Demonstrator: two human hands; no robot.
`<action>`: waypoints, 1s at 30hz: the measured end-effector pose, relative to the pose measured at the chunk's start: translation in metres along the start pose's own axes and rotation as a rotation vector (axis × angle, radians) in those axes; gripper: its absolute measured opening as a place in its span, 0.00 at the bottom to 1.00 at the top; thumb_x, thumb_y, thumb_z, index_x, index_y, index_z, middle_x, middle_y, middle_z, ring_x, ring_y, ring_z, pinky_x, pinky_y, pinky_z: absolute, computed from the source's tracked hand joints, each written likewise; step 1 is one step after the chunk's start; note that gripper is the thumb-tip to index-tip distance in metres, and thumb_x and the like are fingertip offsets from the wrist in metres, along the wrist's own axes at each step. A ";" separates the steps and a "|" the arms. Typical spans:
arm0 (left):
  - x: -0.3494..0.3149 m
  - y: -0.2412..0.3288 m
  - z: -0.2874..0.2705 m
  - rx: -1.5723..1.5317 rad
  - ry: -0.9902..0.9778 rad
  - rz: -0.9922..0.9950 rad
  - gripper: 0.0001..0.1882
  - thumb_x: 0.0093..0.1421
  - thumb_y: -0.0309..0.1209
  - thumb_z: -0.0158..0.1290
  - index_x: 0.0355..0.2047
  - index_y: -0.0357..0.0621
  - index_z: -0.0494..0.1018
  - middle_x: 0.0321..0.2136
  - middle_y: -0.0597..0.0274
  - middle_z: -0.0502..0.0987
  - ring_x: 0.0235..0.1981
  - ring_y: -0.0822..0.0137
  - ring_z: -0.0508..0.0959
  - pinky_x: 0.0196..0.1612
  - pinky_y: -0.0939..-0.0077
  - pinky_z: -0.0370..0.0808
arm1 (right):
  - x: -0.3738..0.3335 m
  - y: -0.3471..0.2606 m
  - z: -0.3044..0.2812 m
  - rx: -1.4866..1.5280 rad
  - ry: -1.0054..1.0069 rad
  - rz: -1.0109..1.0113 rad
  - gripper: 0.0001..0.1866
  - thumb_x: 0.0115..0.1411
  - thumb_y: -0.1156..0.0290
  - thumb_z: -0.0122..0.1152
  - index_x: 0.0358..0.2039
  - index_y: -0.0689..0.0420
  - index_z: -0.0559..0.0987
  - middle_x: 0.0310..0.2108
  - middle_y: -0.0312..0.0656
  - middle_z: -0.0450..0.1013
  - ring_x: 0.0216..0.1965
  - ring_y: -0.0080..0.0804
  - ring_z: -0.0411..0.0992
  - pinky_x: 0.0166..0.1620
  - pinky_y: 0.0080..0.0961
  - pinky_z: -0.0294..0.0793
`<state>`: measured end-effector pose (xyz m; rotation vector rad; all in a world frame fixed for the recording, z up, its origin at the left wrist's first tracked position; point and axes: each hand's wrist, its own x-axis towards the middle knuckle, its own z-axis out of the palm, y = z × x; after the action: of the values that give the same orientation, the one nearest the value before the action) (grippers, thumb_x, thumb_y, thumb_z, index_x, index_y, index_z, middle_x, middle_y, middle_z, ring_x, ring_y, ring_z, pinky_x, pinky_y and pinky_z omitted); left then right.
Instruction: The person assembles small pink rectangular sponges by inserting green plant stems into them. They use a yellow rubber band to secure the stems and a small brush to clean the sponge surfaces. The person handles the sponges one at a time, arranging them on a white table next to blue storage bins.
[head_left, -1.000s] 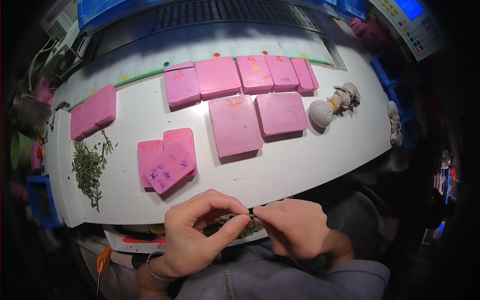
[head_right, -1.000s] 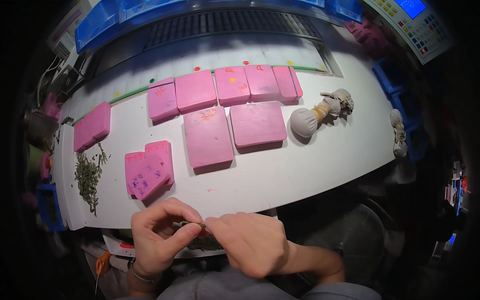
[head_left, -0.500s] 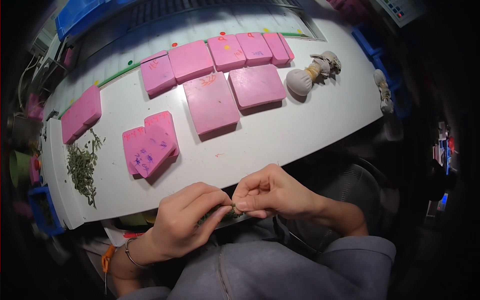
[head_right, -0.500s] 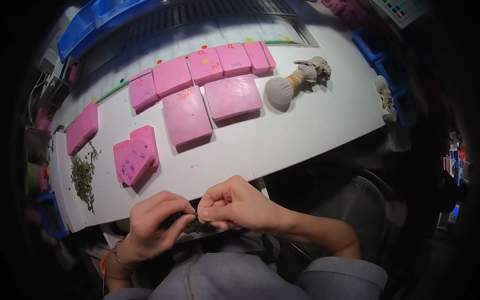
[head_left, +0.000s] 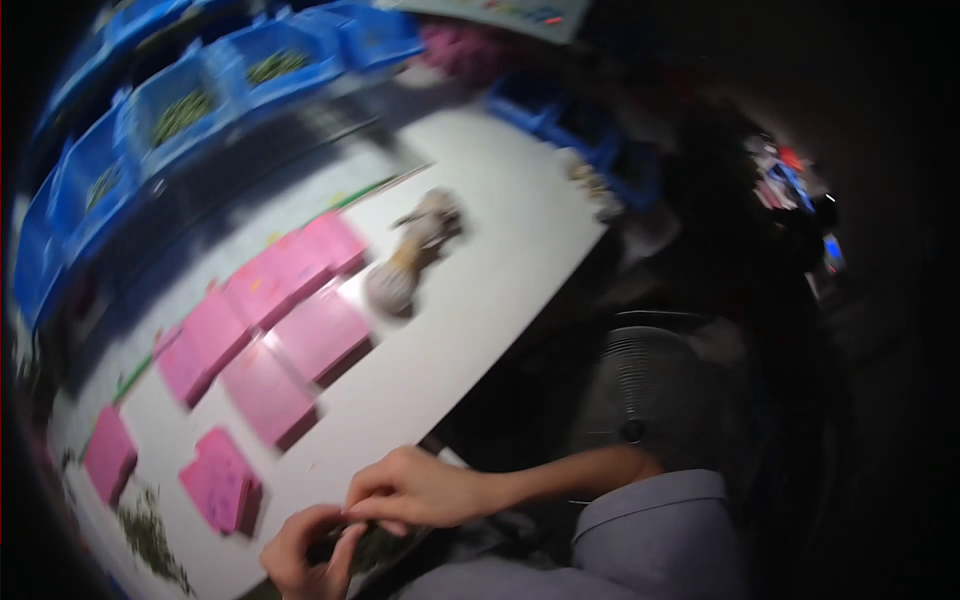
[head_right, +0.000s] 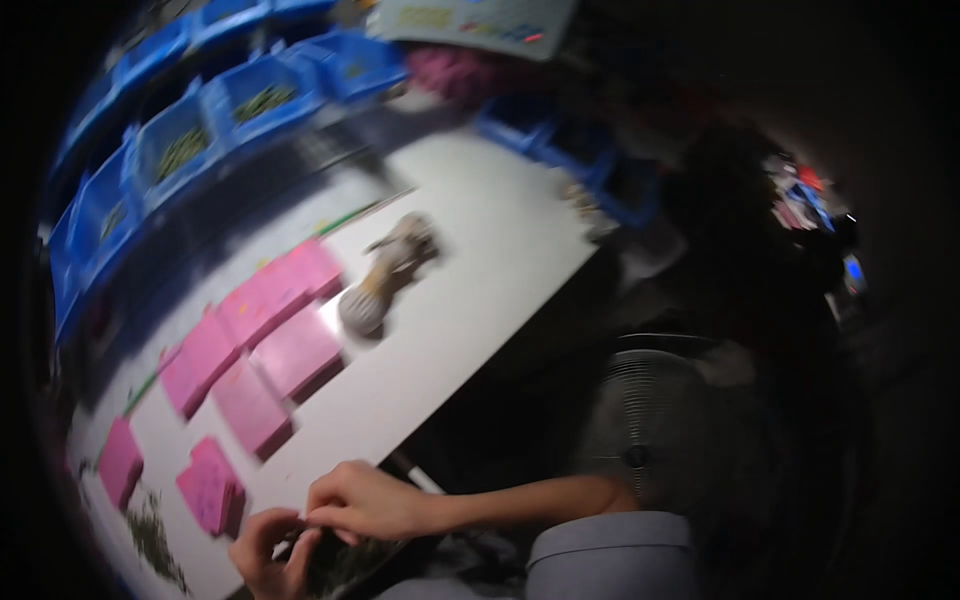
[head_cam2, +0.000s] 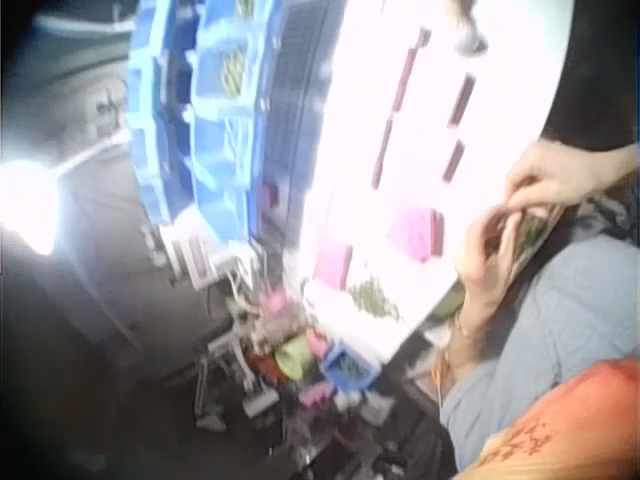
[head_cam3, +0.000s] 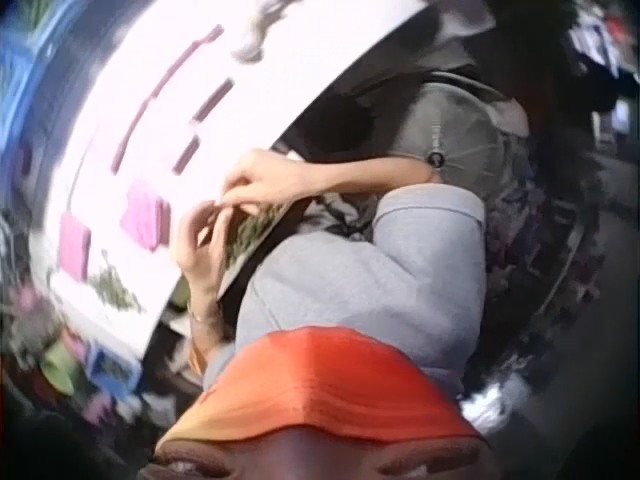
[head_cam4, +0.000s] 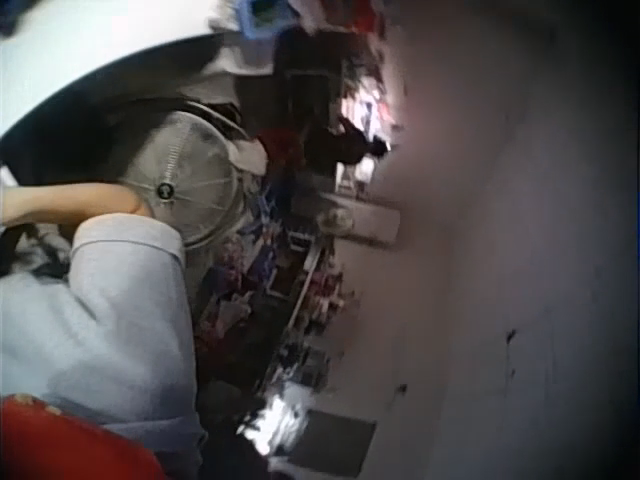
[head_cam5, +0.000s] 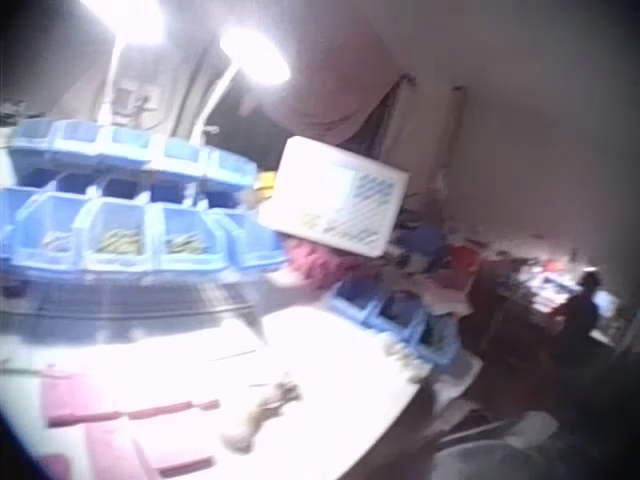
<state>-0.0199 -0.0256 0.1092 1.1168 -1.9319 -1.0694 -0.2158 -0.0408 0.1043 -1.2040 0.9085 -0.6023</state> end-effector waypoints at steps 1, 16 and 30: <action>0.005 0.003 0.006 0.010 0.043 0.059 0.14 0.55 0.26 0.57 0.41 0.37 0.69 0.29 0.57 0.76 0.29 0.69 0.78 0.32 0.77 0.78 | -0.005 -0.004 -0.006 0.027 0.025 0.010 0.09 0.60 0.71 0.51 0.31 0.65 0.75 0.14 0.34 0.68 0.17 0.16 0.65 0.22 0.15 0.64; 0.011 -0.021 -0.005 0.466 0.409 0.077 0.24 0.51 0.14 0.55 0.50 0.32 0.65 0.47 0.48 0.66 0.44 0.57 0.74 0.44 0.71 0.78 | -0.122 0.001 -0.260 0.015 1.569 -0.375 0.06 0.54 0.75 0.55 0.23 0.62 0.77 0.13 0.32 0.67 0.10 0.13 0.54 0.13 0.14 0.48; -0.014 -0.085 -0.036 0.153 0.536 -0.151 0.21 0.59 0.33 0.52 0.48 0.32 0.65 0.43 0.49 0.70 0.36 0.61 0.76 0.36 0.70 0.78 | 0.050 -0.014 -0.036 -0.542 0.477 -0.804 0.12 0.55 0.77 0.57 0.41 0.64 0.75 0.32 0.48 0.74 0.28 0.33 0.72 0.30 0.25 0.73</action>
<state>0.0468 -0.0507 0.0482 1.4773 -1.5343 -0.6128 -0.2193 -0.1036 0.1012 -1.9894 0.9984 -1.3878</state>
